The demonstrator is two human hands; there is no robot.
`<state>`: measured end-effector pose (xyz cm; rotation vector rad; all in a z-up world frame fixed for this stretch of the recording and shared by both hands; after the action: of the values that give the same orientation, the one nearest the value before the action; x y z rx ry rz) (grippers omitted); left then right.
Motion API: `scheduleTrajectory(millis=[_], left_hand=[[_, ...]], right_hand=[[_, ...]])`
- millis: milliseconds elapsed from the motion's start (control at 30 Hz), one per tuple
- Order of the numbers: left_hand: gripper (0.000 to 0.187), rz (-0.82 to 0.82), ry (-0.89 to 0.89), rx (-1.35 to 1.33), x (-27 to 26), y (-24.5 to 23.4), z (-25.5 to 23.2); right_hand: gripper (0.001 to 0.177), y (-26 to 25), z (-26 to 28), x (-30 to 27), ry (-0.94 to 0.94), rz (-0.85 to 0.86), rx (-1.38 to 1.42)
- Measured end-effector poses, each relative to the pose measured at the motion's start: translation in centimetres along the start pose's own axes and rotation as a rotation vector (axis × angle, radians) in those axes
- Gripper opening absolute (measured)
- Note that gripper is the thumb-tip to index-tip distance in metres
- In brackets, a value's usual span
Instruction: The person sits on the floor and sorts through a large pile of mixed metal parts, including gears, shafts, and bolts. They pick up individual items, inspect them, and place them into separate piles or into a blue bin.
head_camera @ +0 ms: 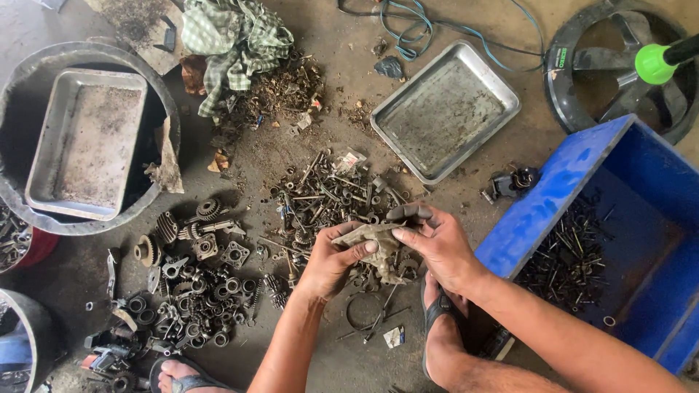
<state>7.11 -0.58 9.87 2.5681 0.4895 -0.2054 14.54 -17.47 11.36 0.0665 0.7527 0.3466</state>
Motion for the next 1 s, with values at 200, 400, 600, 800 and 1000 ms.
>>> scheduleTrajectory(millis=[200,400,600,800,1000], left_hand=[[0.02,0.037,0.009,0.063,0.4,0.0,-0.3],[0.028,-0.016,0.007,0.125,0.3,-1.8,1.2],[0.043,0.096,0.09,0.341,0.2,-3.0,3.9],[0.038,0.097,0.002,0.276,-0.1,-3.8,6.3],[0.038,-0.076,0.034,0.75,1.3,-8.1,5.2]], right_hand=[[0.029,0.1,0.5,0.0,0.005,0.011,-0.026],[0.035,-3.2,-5.5,4.3,0.09,-0.056,-0.085],[0.068,-0.1,-4.2,1.6,-0.085,0.016,-0.161],[0.065,-4.0,-4.7,2.7,0.002,0.085,-0.048],[0.043,-13.5,6.4,-1.9,-0.226,-0.432,-0.864]])
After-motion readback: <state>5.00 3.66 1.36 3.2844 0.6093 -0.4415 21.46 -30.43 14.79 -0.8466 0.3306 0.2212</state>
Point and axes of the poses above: each hand's wrist, its own x-axis towards the middle knuckle, its own y-axis out of the palm, z = x × y, the point moved 1 cm from there along x, towards the middle knuckle, and after that the axes turned 14 degrees about y, right-handed, at the moved point
